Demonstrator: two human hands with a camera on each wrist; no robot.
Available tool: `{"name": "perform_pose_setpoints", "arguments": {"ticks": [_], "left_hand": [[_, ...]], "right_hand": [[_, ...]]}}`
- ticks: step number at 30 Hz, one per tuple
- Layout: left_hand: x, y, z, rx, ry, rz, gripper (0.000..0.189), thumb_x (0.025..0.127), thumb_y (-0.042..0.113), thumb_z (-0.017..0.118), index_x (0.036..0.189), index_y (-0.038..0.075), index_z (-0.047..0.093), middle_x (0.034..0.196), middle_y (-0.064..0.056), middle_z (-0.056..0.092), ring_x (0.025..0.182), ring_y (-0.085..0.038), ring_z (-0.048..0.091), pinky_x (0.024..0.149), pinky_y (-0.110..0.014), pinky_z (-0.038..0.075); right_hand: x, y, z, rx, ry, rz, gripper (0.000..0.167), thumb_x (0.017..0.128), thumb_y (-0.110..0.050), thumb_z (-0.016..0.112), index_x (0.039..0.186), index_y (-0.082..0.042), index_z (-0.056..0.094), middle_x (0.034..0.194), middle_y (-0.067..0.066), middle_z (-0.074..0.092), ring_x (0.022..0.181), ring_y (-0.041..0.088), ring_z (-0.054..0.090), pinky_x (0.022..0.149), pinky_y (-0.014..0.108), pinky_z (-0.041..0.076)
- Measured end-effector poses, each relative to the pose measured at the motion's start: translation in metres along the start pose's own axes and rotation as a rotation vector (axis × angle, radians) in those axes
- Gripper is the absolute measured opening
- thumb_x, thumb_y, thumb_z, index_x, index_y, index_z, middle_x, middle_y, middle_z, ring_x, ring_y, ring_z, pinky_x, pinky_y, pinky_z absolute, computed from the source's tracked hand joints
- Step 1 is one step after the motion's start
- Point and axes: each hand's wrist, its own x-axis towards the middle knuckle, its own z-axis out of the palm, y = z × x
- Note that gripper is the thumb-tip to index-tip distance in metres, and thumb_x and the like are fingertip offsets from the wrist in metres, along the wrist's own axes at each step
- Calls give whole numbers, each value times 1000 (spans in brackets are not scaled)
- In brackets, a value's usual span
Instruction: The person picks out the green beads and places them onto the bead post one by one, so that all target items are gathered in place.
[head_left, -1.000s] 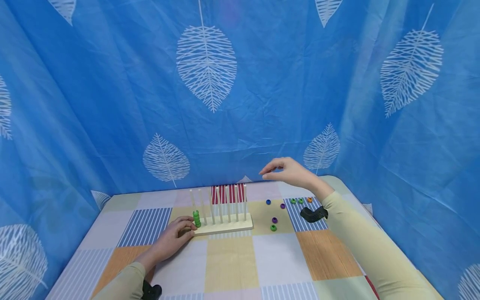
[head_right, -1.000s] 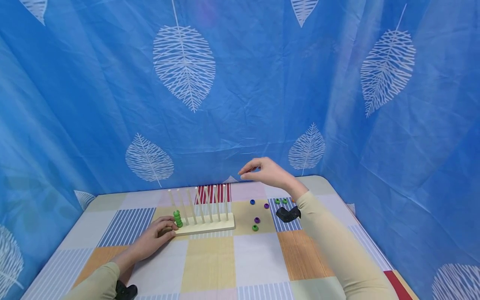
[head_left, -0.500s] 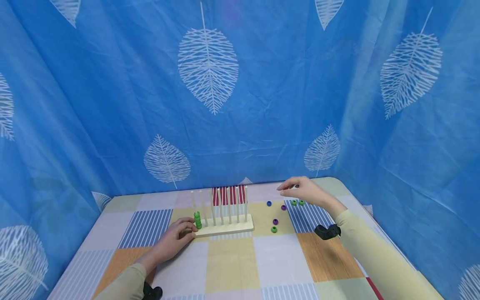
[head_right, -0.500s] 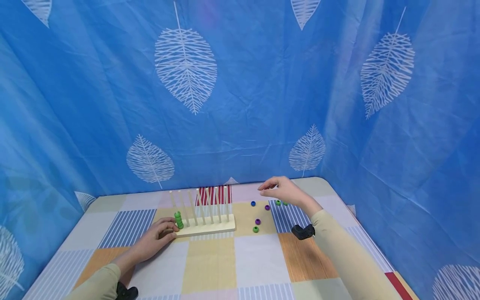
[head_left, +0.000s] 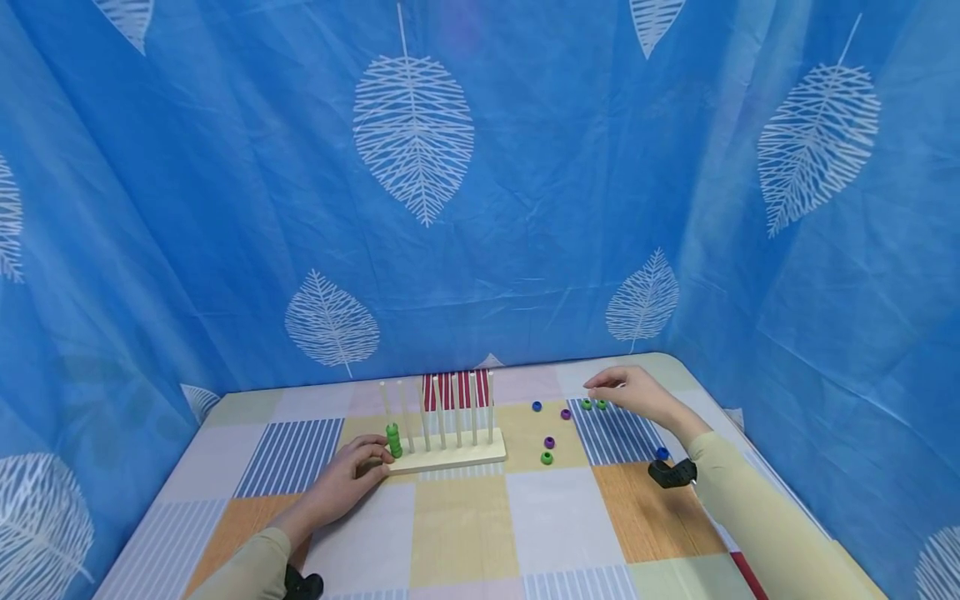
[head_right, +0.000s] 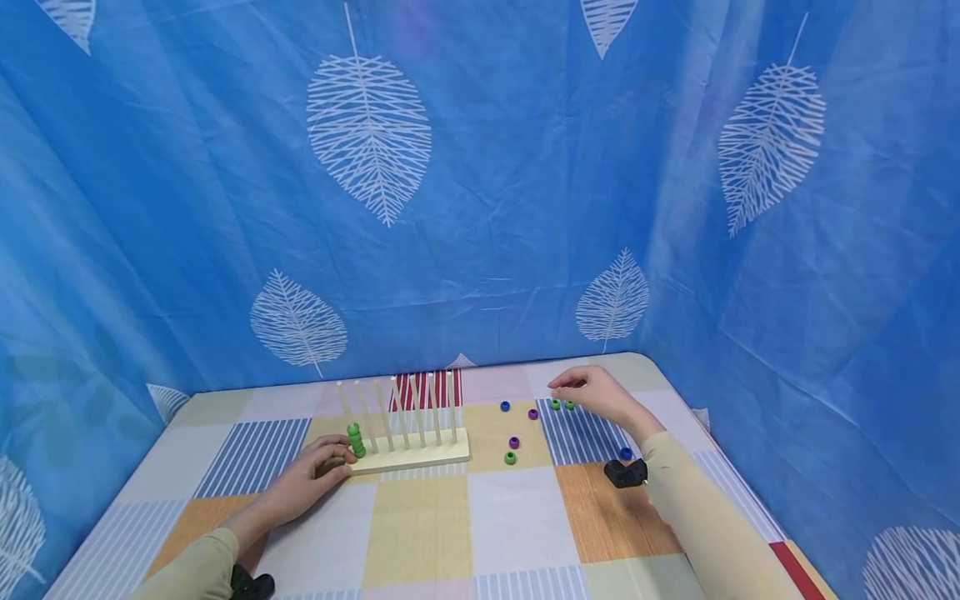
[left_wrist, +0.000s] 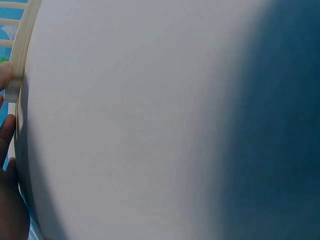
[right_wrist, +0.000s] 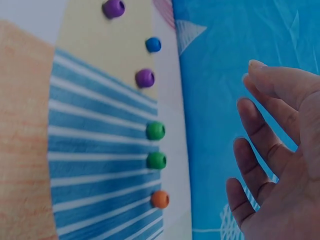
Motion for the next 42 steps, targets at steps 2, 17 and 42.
{"name": "perform_pose_setpoints", "arguments": {"ticks": [2, 17, 42], "left_hand": [[0, 0, 0, -2, 0, -2, 4, 100, 24, 70, 104, 24, 71, 145, -5, 52, 141, -35, 41, 117, -59, 31], [0, 0, 1, 11, 9, 4, 4, 99, 24, 70, 103, 25, 71, 144, -4, 53, 140, -34, 42, 116, -60, 31], [-1, -2, 1, -11, 9, -1, 4, 99, 23, 70, 103, 24, 71, 144, -6, 53, 140, -35, 42, 116, -60, 32]], "right_hand": [[0, 5, 0, -1, 9, 3, 29, 101, -28, 68, 121, -8, 73, 114, 7, 70, 102, 26, 63, 87, 50, 57], [-6, 32, -8, -13, 44, 132, 39, 100, -32, 68, 127, -3, 69, 119, 10, 68, 103, 28, 62, 93, 51, 54], [3, 52, -7, -33, 30, 215, 41, 99, -33, 70, 131, -7, 68, 137, 21, 60, 125, 41, 52, 105, 62, 43]]}}
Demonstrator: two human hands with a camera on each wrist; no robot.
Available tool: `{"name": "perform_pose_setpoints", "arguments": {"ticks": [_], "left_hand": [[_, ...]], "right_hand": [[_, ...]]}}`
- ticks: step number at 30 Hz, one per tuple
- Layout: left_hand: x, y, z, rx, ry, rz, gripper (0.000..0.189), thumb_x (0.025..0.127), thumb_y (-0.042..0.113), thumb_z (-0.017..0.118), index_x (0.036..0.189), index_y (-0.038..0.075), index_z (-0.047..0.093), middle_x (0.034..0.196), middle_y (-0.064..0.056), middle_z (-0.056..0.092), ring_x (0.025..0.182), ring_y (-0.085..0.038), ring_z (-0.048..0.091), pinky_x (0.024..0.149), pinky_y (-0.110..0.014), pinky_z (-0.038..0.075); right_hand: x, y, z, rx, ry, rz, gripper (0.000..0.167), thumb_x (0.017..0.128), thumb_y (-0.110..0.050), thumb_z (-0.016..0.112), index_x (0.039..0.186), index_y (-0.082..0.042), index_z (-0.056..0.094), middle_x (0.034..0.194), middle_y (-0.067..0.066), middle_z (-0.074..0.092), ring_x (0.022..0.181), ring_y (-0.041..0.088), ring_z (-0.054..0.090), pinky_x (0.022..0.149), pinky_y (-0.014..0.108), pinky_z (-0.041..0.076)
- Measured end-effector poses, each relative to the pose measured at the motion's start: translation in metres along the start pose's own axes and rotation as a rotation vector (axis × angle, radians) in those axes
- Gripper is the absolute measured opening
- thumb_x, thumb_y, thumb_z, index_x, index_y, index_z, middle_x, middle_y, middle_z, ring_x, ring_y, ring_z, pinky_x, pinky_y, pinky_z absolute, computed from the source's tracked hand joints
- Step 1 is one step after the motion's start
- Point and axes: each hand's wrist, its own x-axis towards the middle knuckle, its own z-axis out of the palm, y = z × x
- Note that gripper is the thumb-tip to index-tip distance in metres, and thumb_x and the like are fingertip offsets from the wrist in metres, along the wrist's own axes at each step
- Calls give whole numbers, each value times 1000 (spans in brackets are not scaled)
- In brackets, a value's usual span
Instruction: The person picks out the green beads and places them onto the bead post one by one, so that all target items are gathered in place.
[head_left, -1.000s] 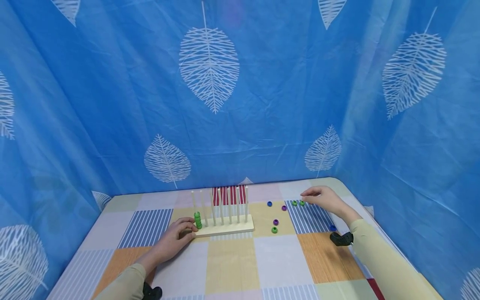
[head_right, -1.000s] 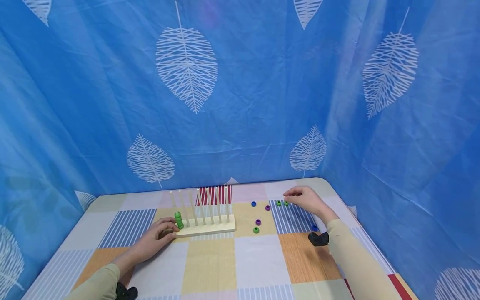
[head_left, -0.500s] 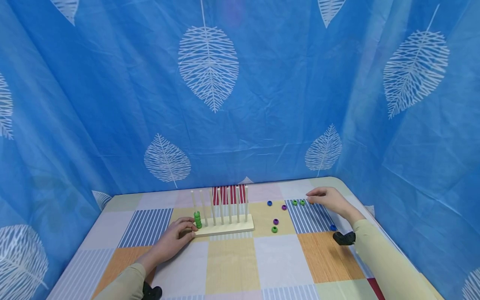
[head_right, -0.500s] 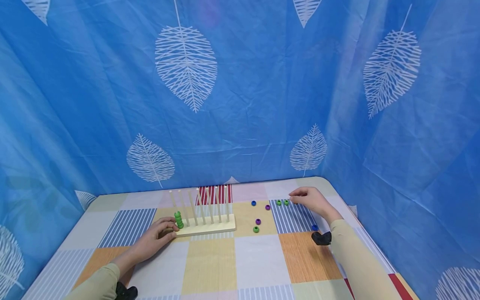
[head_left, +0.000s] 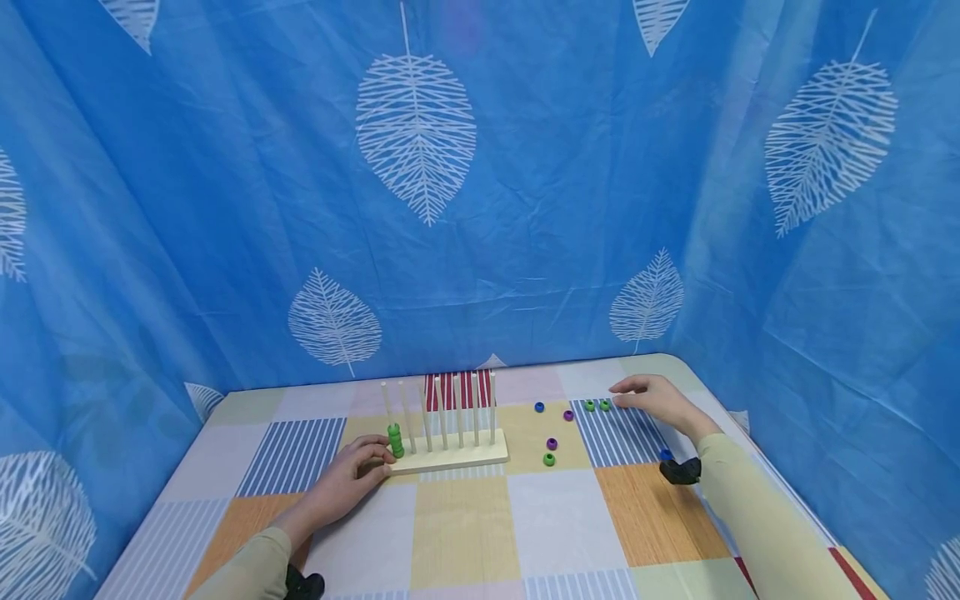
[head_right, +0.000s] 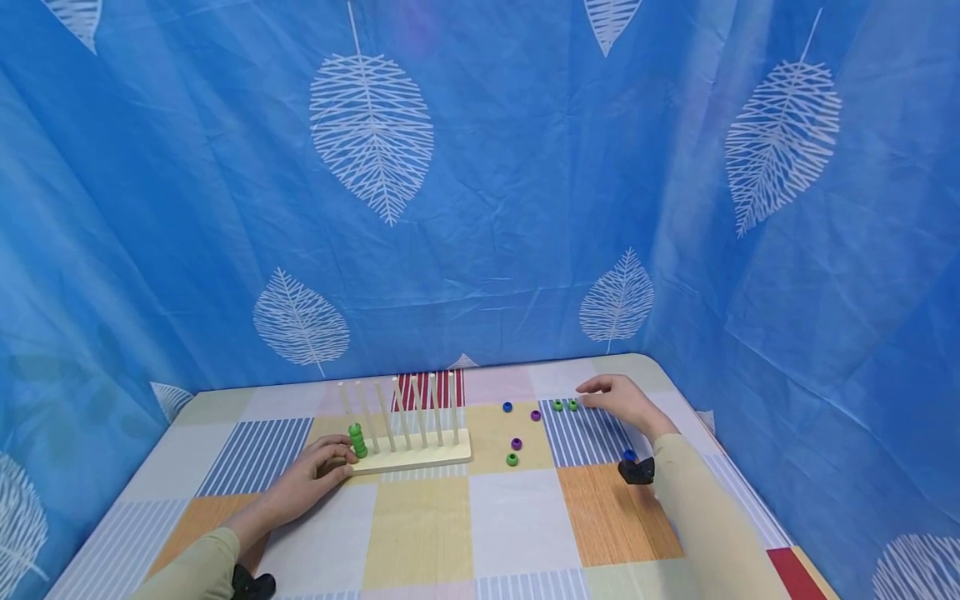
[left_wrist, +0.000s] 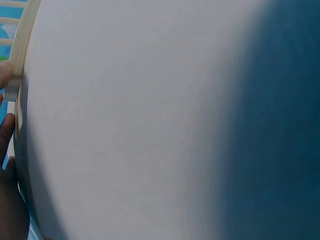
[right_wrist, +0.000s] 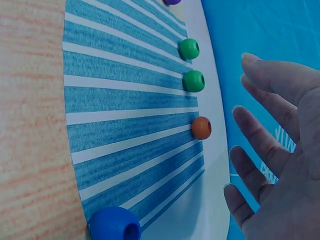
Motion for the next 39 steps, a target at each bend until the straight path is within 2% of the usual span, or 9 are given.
{"name": "perform_pose_setpoints", "arguments": {"ticks": [15, 29, 33, 39], "left_hand": [[1, -1, -1, -3, -9, 11, 4, 100, 24, 70, 103, 24, 70, 144, -4, 53, 140, -34, 42, 116, -59, 32], [1, 0, -2, 3, -6, 19, 3, 100, 25, 69, 103, 24, 70, 144, -3, 53, 140, -34, 41, 116, -60, 32], [2, 1, -2, 4, -7, 15, 3, 100, 25, 69, 103, 24, 70, 143, -3, 53, 140, -34, 41, 116, -60, 31], [1, 1, -1, 16, -8, 7, 3, 100, 25, 69, 103, 25, 70, 144, -3, 53, 141, -34, 41, 116, -60, 31]], "right_hand": [[15, 10, 6, -17, -55, 7, 43, 97, -30, 71, 133, -8, 67, 146, 24, 52, 137, 48, 40, 111, 68, 32], [23, 20, 15, -22, -39, 66, 43, 94, -34, 74, 129, -9, 70, 138, 22, 58, 127, 42, 48, 109, 66, 34], [22, 20, 16, -42, -28, 101, 42, 93, -37, 75, 126, -13, 71, 139, 21, 57, 125, 42, 47, 107, 69, 32], [23, 21, 18, -94, -14, 93, 37, 92, -36, 76, 122, -14, 74, 141, 25, 54, 128, 47, 43, 103, 76, 24]]}}
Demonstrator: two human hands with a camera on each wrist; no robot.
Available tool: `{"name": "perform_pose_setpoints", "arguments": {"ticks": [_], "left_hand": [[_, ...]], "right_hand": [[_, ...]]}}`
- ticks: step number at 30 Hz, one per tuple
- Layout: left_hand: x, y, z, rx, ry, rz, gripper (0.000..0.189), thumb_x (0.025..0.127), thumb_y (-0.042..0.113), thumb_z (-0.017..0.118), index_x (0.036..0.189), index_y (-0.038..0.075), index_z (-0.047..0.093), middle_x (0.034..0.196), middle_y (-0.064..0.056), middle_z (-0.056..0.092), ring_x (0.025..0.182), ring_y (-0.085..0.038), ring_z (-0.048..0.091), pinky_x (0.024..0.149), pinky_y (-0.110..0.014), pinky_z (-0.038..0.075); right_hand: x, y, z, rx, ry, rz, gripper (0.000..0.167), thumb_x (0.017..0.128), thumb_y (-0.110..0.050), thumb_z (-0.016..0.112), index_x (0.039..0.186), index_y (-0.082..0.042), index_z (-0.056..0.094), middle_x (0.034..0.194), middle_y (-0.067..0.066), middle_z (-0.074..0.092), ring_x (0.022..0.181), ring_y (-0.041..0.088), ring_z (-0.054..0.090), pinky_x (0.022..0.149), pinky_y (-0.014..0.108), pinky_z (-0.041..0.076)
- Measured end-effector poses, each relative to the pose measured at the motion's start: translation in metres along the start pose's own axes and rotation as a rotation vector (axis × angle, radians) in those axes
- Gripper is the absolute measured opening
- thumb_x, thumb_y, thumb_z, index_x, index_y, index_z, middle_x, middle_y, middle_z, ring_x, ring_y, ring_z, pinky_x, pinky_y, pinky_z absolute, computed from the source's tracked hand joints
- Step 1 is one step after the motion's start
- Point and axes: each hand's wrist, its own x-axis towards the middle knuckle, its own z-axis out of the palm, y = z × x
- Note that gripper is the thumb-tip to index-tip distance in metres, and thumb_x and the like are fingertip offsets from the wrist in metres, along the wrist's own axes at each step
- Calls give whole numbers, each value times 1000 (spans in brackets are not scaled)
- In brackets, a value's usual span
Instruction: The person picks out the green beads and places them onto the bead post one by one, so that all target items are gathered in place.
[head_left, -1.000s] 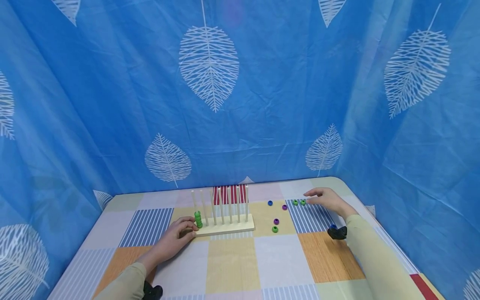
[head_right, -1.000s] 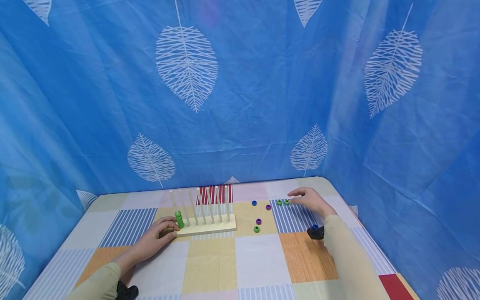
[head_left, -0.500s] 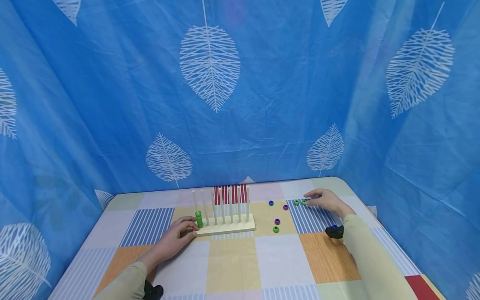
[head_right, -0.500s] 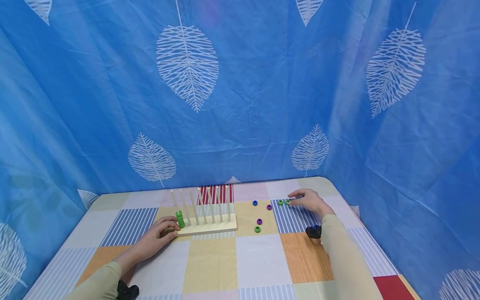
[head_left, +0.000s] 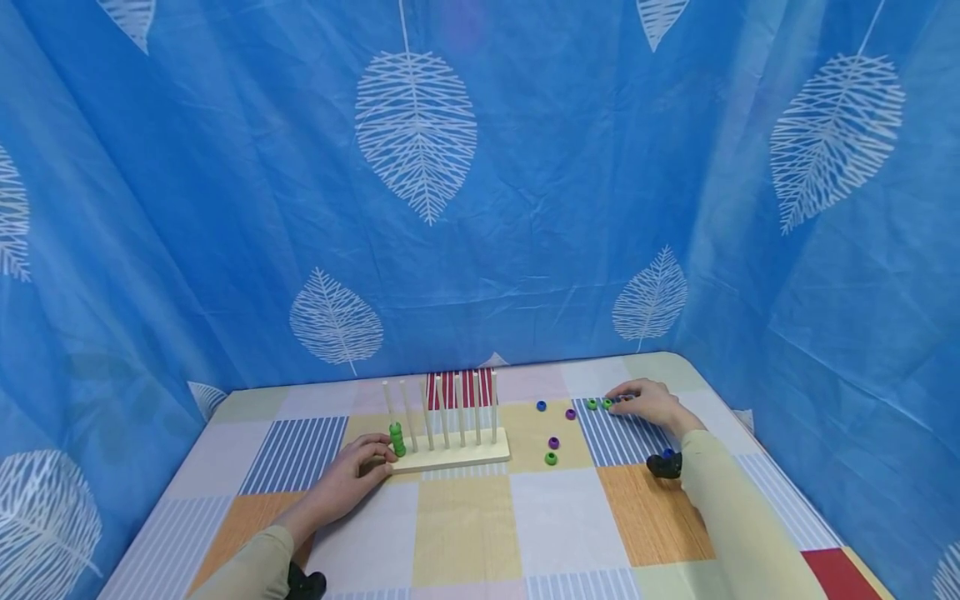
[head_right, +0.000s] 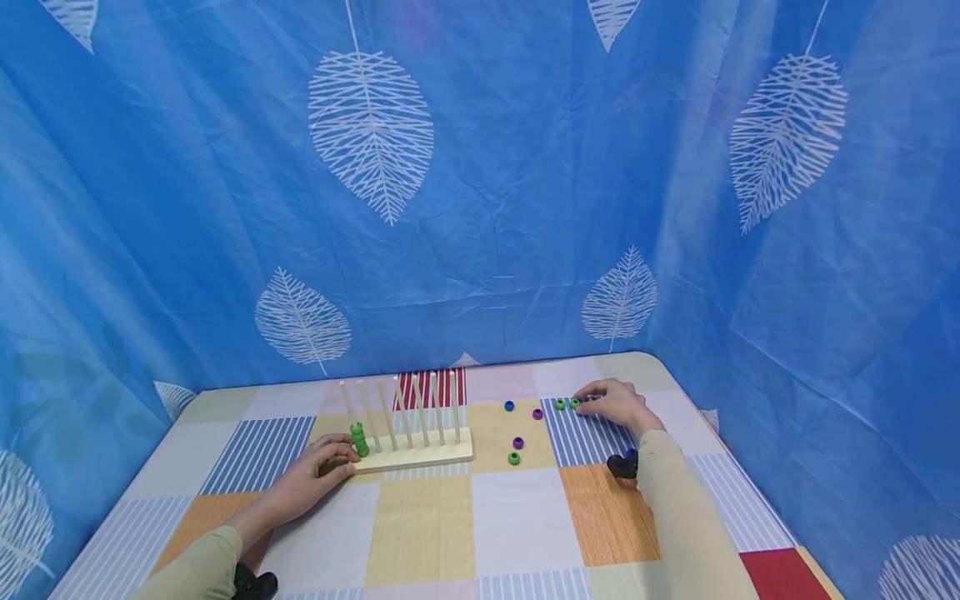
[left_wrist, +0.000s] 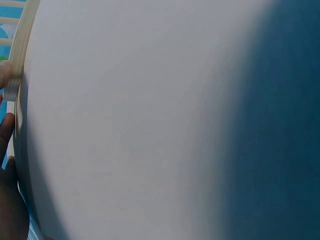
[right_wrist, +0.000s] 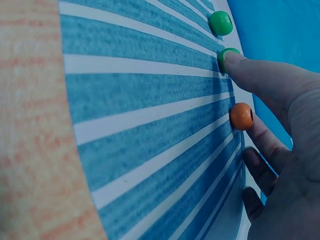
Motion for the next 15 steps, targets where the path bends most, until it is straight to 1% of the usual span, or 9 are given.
{"name": "perform_pose_setpoints", "arguments": {"ticks": [8, 15], "left_hand": [[-2, 1, 0, 1, 6, 3, 3, 100, 25, 69, 103, 24, 70, 143, -4, 53, 140, -35, 42, 116, -61, 31], [-2, 1, 0, 1, 7, -5, 3, 100, 25, 69, 103, 24, 70, 144, -3, 53, 140, -35, 41, 117, -60, 30]], "right_hand": [[0, 1, 4, -17, 25, 12, 37, 91, -36, 76, 121, -14, 74, 142, 27, 53, 129, 48, 41, 102, 75, 23], [2, 1, 6, -10, 40, 25, 36, 91, -36, 77, 119, -14, 75, 142, 26, 52, 130, 49, 34, 103, 72, 21]]}}
